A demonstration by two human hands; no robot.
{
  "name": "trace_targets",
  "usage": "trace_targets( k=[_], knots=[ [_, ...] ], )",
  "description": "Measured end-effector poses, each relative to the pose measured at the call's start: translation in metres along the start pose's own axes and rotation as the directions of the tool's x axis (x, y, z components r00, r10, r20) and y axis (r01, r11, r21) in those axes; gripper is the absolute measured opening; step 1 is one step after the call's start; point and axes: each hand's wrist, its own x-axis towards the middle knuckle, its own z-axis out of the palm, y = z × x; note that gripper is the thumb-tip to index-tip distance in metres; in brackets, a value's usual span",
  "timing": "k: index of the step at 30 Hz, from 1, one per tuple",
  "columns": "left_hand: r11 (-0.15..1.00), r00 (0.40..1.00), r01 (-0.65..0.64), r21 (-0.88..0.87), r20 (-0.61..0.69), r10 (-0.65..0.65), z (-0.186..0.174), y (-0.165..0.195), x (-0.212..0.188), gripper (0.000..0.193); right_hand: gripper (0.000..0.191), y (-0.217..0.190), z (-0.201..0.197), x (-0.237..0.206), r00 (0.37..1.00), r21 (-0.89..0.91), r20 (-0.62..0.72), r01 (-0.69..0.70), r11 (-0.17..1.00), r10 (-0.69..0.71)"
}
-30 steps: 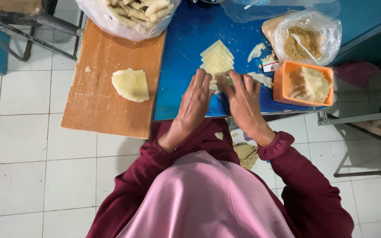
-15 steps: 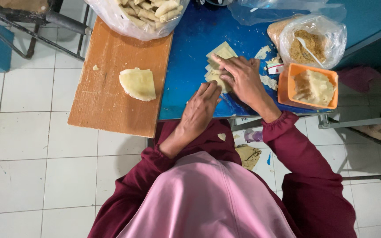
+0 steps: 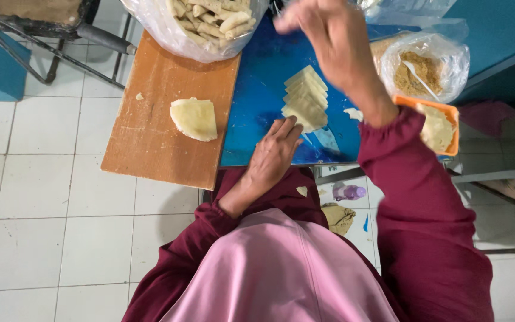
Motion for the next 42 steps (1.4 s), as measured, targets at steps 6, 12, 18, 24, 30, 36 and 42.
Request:
trace_targets(
  k=[6,12,18,24,30,36,42],
  knots=[
    [1.0,1.0,0.014,0.007,-0.019,-0.014,0.005,-0.002,-0.003,0.028,0.027,-0.007,0.003,-0.089,0.968,-0.279,0.072,-0.212,0.937,0.24],
    [1.0,1.0,0.025,0.015,-0.004,-0.025,0.003,-0.003,-0.002,0.029,0.021,0.001,-0.01,-0.133,0.952,-0.181,-0.009,-0.302,0.936,0.305],
    [0.999,0.999,0.04,0.015,-0.008,-0.04,0.005,-0.006,-0.004,0.027,0.004,0.045,-0.105,-0.146,0.825,-0.266,-0.171,-0.565,0.781,0.539],
    [0.998,0.998,0.064,0.025,-0.004,-0.064,0.006,-0.005,-0.002,0.025,0.013,0.069,-0.123,-0.154,0.779,-0.565,-0.061,-0.543,0.622,0.625],
    [0.998,0.999,0.047,0.04,0.004,-0.048,0.004,-0.006,-0.003,0.025,0.011,0.067,-0.119,-0.148,0.752,-0.596,-0.095,-0.568,0.568,0.653],
    [0.998,0.999,0.054,0.043,0.008,-0.054,0.003,-0.004,-0.003,0.025,0.01,0.058,-0.122,-0.146,0.746,-0.444,-0.094,-0.624,0.643,0.659],
    [0.999,1.0,0.024,0.039,-0.004,-0.024,0.001,-0.005,0.001,0.022,0.016,0.066,-0.123,-0.151,0.638,-0.28,-0.079,-0.752,0.597,0.766]
  ],
)
